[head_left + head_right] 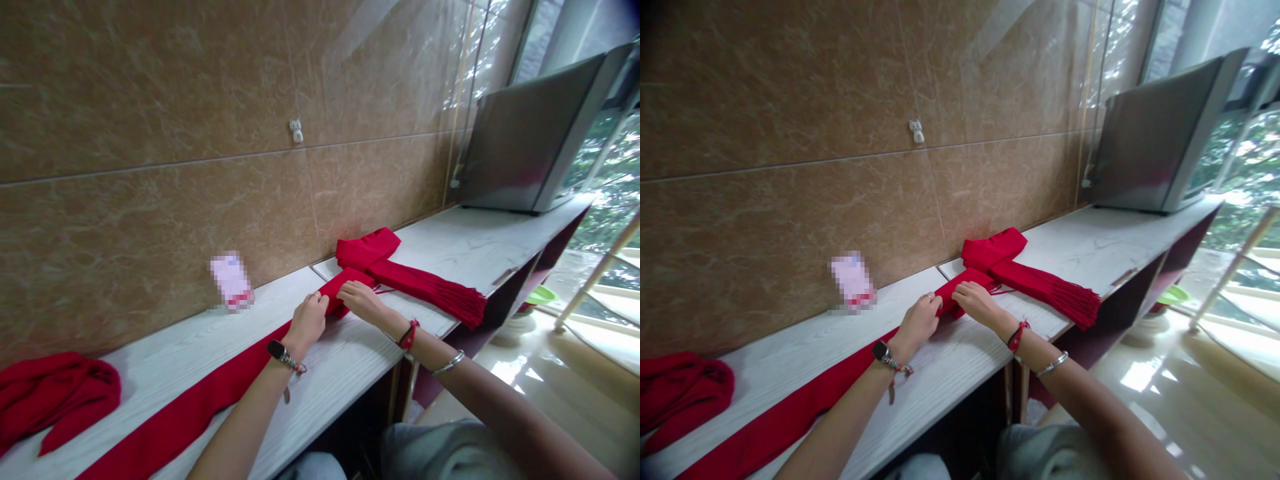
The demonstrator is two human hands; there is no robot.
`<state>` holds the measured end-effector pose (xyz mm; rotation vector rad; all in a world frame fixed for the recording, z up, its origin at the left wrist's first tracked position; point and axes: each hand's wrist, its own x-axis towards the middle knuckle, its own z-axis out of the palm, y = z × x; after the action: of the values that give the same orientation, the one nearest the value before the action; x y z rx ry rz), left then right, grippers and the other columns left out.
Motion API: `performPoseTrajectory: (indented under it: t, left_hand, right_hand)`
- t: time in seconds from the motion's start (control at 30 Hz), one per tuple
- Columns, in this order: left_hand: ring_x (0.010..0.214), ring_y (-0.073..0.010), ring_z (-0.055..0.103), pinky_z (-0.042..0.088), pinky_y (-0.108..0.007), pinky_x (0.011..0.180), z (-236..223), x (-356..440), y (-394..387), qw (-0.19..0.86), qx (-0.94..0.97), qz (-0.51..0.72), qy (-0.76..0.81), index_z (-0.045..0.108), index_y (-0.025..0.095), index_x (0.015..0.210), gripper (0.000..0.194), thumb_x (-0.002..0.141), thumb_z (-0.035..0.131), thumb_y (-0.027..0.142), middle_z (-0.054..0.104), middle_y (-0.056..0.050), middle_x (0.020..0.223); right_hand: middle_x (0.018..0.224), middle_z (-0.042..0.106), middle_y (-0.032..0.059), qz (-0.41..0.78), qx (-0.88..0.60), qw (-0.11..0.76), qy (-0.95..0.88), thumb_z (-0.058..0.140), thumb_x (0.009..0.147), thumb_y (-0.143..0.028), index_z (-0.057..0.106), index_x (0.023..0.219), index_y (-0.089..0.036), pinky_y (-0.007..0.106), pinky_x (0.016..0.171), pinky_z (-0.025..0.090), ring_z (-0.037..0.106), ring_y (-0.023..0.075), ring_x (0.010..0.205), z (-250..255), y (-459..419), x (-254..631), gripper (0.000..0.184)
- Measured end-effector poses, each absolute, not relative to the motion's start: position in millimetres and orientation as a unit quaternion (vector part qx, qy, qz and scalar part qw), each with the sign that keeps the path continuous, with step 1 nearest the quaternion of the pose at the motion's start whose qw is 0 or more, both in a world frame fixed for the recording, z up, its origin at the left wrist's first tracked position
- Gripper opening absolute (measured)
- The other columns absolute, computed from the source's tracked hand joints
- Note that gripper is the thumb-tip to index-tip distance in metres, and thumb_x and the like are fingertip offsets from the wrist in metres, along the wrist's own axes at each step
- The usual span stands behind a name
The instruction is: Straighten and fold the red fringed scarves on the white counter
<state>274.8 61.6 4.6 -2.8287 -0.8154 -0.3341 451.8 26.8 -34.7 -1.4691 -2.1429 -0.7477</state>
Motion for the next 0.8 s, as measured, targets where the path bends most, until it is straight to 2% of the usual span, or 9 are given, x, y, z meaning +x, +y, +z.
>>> performPoseTrajectory:
  t: [0.1,0.17,0.3,0.4,0.47,0.53,0.6,0.7,0.8]
  left_hand:
    - [0.108,-0.0200,0.050,0.042,-0.034,0.091,-19.6,271.9,55.9,0.061,-0.952,-0.146,-0.261,0.051,0.010,0.103,0.032,0.080,0.033,-0.001,0.052,-0.015,0.115]
    - [0.123,-0.0186,0.036,0.034,-0.034,0.100,-32.9,268.9,53.9,0.014,-0.955,-0.162,-0.247,0.045,0.008,0.116,0.042,0.079,0.027,-0.004,0.040,-0.016,0.132]
    - [0.134,-0.0165,0.012,0.021,-0.038,0.107,-40.2,264.9,50.9,-0.067,-0.956,-0.122,-0.257,0.026,0.011,0.135,0.066,0.072,0.023,-0.008,0.017,-0.010,0.146]
    - [0.135,-0.0235,0.004,0.015,-0.052,0.105,-36.3,263.9,48.1,-0.083,-0.952,-0.067,-0.289,0.009,0.022,0.142,0.079,0.070,0.026,-0.006,0.008,-0.004,0.148]
    - [0.133,-0.0324,0.002,0.014,-0.061,0.100,-34.5,263.1,46.5,-0.072,-0.941,-0.036,-0.329,0.007,0.029,0.141,0.078,0.073,0.028,-0.002,0.003,-0.002,0.148]
    - [0.131,-0.0407,0.006,0.016,-0.065,0.095,-34.4,262.0,45.0,-0.056,-0.924,-0.011,-0.377,0.014,0.032,0.140,0.065,0.082,0.030,0.008,0.004,-0.005,0.148]
    - [0.128,-0.0457,0.010,0.017,-0.067,0.093,-35.5,260.6,42.5,-0.046,-0.908,0.003,-0.416,0.022,0.031,0.139,0.051,0.089,0.032,0.030,0.009,-0.011,0.147]
    - [0.127,-0.0486,0.010,0.018,-0.069,0.089,-37.1,258.6,36.5,-0.030,-0.888,0.002,-0.458,0.027,0.022,0.138,0.063,0.086,0.028,0.056,0.016,-0.019,0.145]
    - [0.129,-0.0452,0.007,0.015,-0.068,0.092,-35.5,259.4,32.0,0.028,-0.884,-0.032,-0.465,0.030,0.011,0.136,0.072,0.084,0.027,0.061,0.017,-0.022,0.143]
  right_hand:
    - [0.073,0.058,0.0048,-0.261,-0.527,0.218,-0.779,0.042,0.087,-0.011,0.061,0.076,-0.016,0.027,0.063,0.037,0.049,0.0155,0.068,-34.9,21.8,452.8,0.022]
    - [0.074,0.059,0.0048,-0.248,-0.511,0.219,-0.793,0.042,0.087,-0.010,0.062,0.079,-0.016,0.026,0.064,0.039,0.050,0.0150,0.069,-33.8,18.0,455.8,0.022]
    - [0.078,0.061,0.0060,-0.237,-0.474,0.228,-0.817,0.042,0.086,-0.009,0.064,0.088,-0.015,0.025,0.065,0.044,0.054,0.0148,0.071,-32.8,12.1,465.2,0.023]
    - [0.081,0.063,0.0075,-0.249,-0.461,0.237,-0.818,0.042,0.086,-0.010,0.064,0.090,-0.014,0.026,0.067,0.047,0.057,0.0157,0.074,-34.6,10.5,470.2,0.023]
    - [0.081,0.064,0.0079,-0.256,-0.458,0.241,-0.816,0.042,0.086,-0.010,0.065,0.089,-0.014,0.026,0.066,0.049,0.058,0.0161,0.075,-36.3,10.6,471.2,0.023]
    - [0.084,0.065,0.0084,-0.261,-0.457,0.243,-0.815,0.043,0.085,-0.009,0.065,0.089,-0.014,0.027,0.068,0.050,0.060,0.0165,0.077,-38.0,11.2,471.0,0.023]
    - [0.091,0.066,0.0093,-0.262,-0.455,0.245,-0.815,0.044,0.083,-0.008,0.066,0.088,-0.015,0.029,0.074,0.051,0.060,0.0175,0.085,-40.1,12.0,470.6,0.024]
    - [0.101,0.065,0.0110,-0.254,-0.457,0.251,-0.815,0.045,0.081,-0.007,0.066,0.090,-0.015,0.033,0.082,0.050,0.059,0.0196,0.096,-43.5,13.6,470.9,0.024]
    - [0.103,0.065,0.0121,-0.236,-0.457,0.264,-0.816,0.045,0.081,-0.006,0.065,0.094,-0.013,0.035,0.083,0.049,0.059,0.0204,0.099,-45.2,14.7,471.7,0.025]
